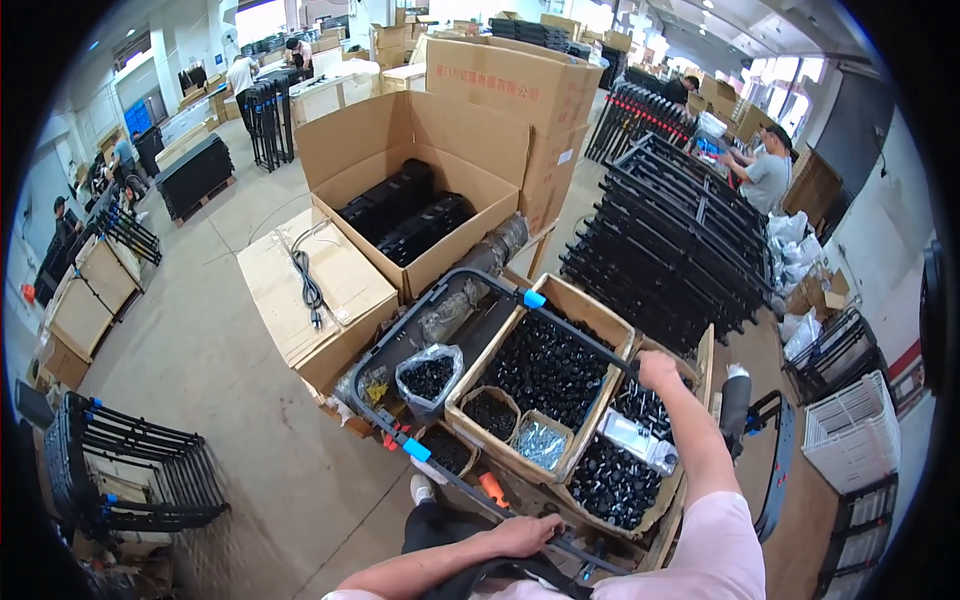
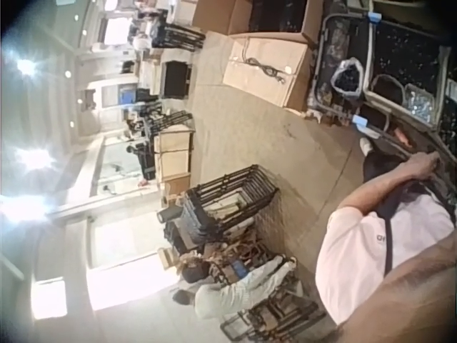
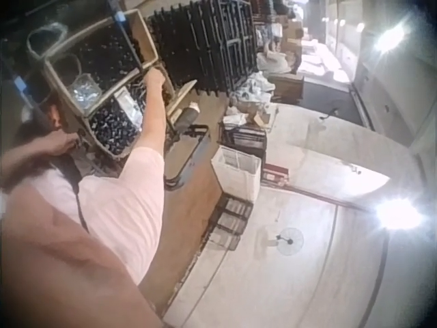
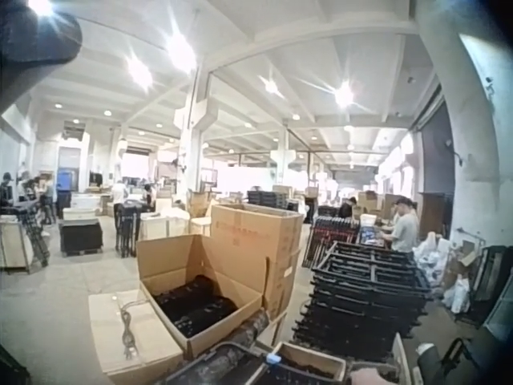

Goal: Assemble a plastic housing component using an electric screwdriver and organize bundles of wire harnesses.

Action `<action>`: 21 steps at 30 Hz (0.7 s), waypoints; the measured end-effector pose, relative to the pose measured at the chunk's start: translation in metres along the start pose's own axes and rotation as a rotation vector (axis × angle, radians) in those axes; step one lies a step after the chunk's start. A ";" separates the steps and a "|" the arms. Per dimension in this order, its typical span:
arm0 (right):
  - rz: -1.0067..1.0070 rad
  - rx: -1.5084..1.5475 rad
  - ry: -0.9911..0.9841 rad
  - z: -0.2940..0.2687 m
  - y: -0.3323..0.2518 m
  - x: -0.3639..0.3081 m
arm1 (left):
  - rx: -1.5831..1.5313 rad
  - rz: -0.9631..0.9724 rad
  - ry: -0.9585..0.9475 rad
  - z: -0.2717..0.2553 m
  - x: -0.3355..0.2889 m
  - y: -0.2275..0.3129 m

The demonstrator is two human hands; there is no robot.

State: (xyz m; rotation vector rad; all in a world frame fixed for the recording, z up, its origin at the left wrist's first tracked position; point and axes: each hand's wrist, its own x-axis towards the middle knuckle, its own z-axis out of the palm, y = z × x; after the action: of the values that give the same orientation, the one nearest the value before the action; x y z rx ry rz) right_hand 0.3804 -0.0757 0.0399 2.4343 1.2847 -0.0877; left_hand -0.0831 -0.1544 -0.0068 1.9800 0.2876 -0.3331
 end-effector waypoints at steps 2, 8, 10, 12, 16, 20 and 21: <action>0.021 -0.151 -0.158 -0.022 -0.014 0.002 | 0.033 -0.003 0.007 -0.003 -0.005 0.000; -0.023 0.214 0.078 -0.003 -0.013 -0.005 | 0.136 0.120 0.105 0.002 0.006 -0.007; 0.079 0.283 0.134 0.026 -0.005 0.004 | 0.201 0.233 0.071 -0.002 0.006 0.006; 0.124 0.301 0.062 0.026 -0.013 0.020 | 0.218 0.192 0.135 -0.005 -0.007 0.013; 0.289 0.344 0.144 0.062 0.023 0.020 | 0.475 0.413 0.111 -0.007 0.011 0.012; 0.066 0.337 0.186 0.019 -0.019 0.006 | 0.493 0.459 0.192 0.012 0.014 -0.018; 0.065 0.345 0.184 0.020 -0.016 0.007 | 0.462 0.478 0.182 0.017 0.020 -0.025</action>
State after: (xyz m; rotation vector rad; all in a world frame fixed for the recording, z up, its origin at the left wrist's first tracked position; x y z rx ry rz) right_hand 0.3736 -0.0697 0.0147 2.8322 1.3616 -0.0740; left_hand -0.0748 -0.1585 -0.0414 2.4574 -0.1705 0.1019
